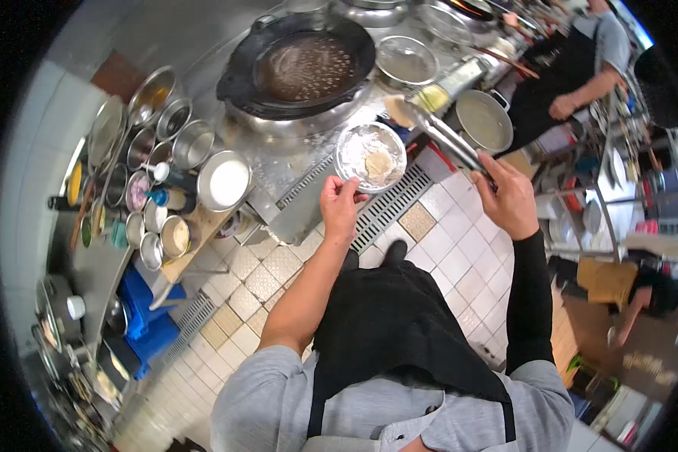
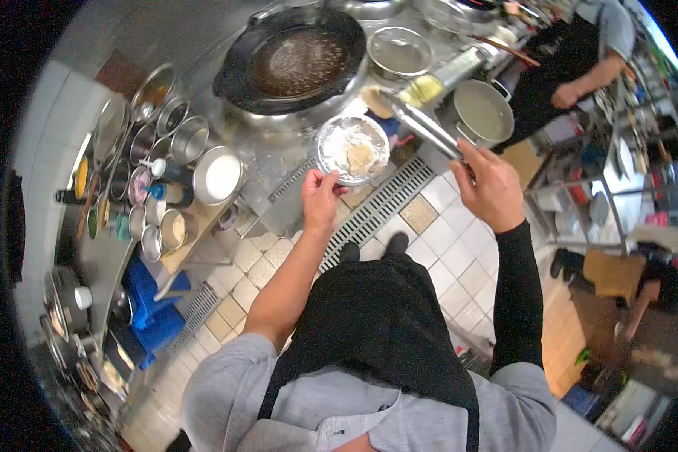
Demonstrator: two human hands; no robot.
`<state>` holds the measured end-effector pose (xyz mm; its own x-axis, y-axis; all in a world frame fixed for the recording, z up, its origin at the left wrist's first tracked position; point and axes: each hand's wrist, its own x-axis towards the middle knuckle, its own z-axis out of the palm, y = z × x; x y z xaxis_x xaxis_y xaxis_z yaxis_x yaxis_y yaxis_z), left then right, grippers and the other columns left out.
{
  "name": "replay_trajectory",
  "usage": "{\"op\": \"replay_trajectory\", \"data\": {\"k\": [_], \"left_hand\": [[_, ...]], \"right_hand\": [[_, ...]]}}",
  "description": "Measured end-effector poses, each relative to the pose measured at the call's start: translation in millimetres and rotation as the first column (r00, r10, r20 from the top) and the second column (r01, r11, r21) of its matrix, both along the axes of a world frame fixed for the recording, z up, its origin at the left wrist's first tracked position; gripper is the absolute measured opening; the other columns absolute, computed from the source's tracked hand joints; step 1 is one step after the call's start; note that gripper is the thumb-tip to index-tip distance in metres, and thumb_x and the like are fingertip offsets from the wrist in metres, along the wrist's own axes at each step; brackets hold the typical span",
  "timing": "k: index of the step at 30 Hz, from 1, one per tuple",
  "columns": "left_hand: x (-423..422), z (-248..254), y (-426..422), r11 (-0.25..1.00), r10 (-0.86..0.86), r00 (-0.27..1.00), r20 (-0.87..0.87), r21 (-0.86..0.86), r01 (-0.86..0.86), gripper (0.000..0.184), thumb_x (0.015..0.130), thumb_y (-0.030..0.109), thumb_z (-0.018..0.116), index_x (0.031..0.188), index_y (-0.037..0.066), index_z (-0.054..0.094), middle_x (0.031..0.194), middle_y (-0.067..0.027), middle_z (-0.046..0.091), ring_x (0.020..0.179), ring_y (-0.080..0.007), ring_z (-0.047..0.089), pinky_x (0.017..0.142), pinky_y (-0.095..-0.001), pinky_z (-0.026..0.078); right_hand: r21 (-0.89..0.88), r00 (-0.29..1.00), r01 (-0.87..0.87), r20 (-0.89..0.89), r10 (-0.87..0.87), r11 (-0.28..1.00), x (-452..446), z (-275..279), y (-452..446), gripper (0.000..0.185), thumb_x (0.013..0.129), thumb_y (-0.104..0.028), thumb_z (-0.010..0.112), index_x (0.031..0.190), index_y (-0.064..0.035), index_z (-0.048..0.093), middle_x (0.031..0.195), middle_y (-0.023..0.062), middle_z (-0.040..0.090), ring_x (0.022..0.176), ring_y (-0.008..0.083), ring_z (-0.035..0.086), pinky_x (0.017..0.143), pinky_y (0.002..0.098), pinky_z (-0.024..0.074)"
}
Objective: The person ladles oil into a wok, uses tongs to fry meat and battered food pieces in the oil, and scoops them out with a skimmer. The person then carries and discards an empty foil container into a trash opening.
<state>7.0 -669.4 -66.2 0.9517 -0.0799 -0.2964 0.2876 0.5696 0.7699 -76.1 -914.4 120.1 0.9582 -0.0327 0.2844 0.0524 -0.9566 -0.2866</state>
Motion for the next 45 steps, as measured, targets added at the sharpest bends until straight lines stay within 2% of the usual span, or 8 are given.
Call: {"op": "replay_trajectory", "data": {"k": [7,10,17,21,24,30,33,45], "left_hand": [[30,-8,25,0.956,0.287,0.958,-0.002,0.071,-0.286,0.019,0.087,0.008,0.062,0.079,0.01,0.046,0.071,-0.0013,0.056,0.06,-0.0091,0.054,0.056,-0.0259,0.051],[40,-7,24,0.909,0.408,0.913,0.006,0.093,-0.406,0.019,0.087,0.008,0.063,0.077,0.01,0.047,0.07,-0.0016,0.055,0.06,-0.0098,0.053,0.056,-0.0262,0.051],[48,8,2,0.789,0.608,0.794,0.018,0.1,-0.606,0.018,0.087,0.006,0.063,0.077,0.009,0.048,0.072,-0.0019,0.055,0.062,-0.01,0.053,0.057,-0.0274,0.05],[60,8,-5,0.757,0.649,0.761,0.002,0.095,-0.646,0.018,0.087,0.005,0.062,0.076,0.009,0.047,0.073,-0.0025,0.056,0.064,-0.0107,0.054,0.057,-0.0275,0.05],[73,3,-3,0.748,0.662,0.75,-0.017,0.09,-0.658,0.018,0.087,0.005,0.062,0.076,0.008,0.047,0.072,-0.0038,0.057,0.062,-0.0119,0.055,0.056,-0.0273,0.05],[95,-3,10,0.8,0.597,0.801,-0.033,0.09,-0.593,0.017,0.085,0.005,0.064,0.077,0.007,0.049,0.068,-0.003,0.055,0.055,-0.0119,0.053,0.051,-0.0262,0.048],[104,-3,15,0.822,0.568,0.823,-0.023,0.071,-0.565,0.017,0.084,0.005,0.064,0.077,0.008,0.049,0.068,-0.0026,0.054,0.055,-0.0119,0.053,0.051,-0.0262,0.048],[114,-2,40,0.818,0.575,0.817,-0.044,0.009,-0.575,0.018,0.084,0.005,0.064,0.075,0.008,0.048,0.068,-0.0026,0.054,0.055,-0.012,0.054,0.05,-0.0266,0.05]], "right_hand": [[-0.107,0.971,-0.232,0.031,0.236,0.967,176,-34,-16,0.028,0.084,-0.025,0.057,0.103,-0.0057,0.063,0.085,0.0177,0.064,0.077,0.0384,0.063,0.069,0.0472,0.0495],[-0.23,0.943,-0.292,-0.231,0.24,0.928,251,-46,-13,0.025,0.084,-0.026,0.053,0.089,-0.0038,0.063,0.088,0.0205,0.067,0.083,0.0388,0.064,0.075,0.0476,0.0509],[-0.348,0.862,-0.479,-0.361,0.356,0.806,364,-95,-17,0.025,0.081,-0.021,0.052,0.083,-0.0023,0.069,0.085,0.0215,0.068,0.085,0.0372,0.066,0.076,0.0463,0.0527],[-0.379,0.852,-0.511,-0.343,0.395,0.772,372,-63,-21,0.029,0.082,-0.027,0.056,0.09,-0.001,0.067,0.087,0.021,0.067,0.083,0.0376,0.066,0.074,0.0475,0.0529],[-0.342,0.75,-0.657,-0.215,0.625,0.672,355,-20,-28,0.036,0.081,-0.026,0.061,0.109,-0.0049,0.062,0.085,0.0174,0.064,0.078,0.0357,0.064,0.068,0.0461,0.0503],[-0.382,0.494,-0.853,-0.368,0.788,0.356,299,44,9,0.042,0.078,-0.027,0.064,0.114,-0.0065,0.061,0.086,0.0098,0.061,0.072,0.0304,0.063,0.062,0.0414,0.0494],[-0.44,0.499,-0.84,-0.398,0.77,0.317,299,38,25,0.045,0.077,-0.027,0.065,0.116,-0.0066,0.06,0.086,0.0086,0.061,0.071,0.0289,0.063,0.061,0.0406,0.0489],[-0.333,0.577,-0.808,-0.274,0.77,0.487,315,52,31,0.044,0.079,-0.025,0.066,0.117,-0.004,0.06,0.085,0.0141,0.062,0.073,0.0348,0.061,0.065,0.0432,0.048]]}}
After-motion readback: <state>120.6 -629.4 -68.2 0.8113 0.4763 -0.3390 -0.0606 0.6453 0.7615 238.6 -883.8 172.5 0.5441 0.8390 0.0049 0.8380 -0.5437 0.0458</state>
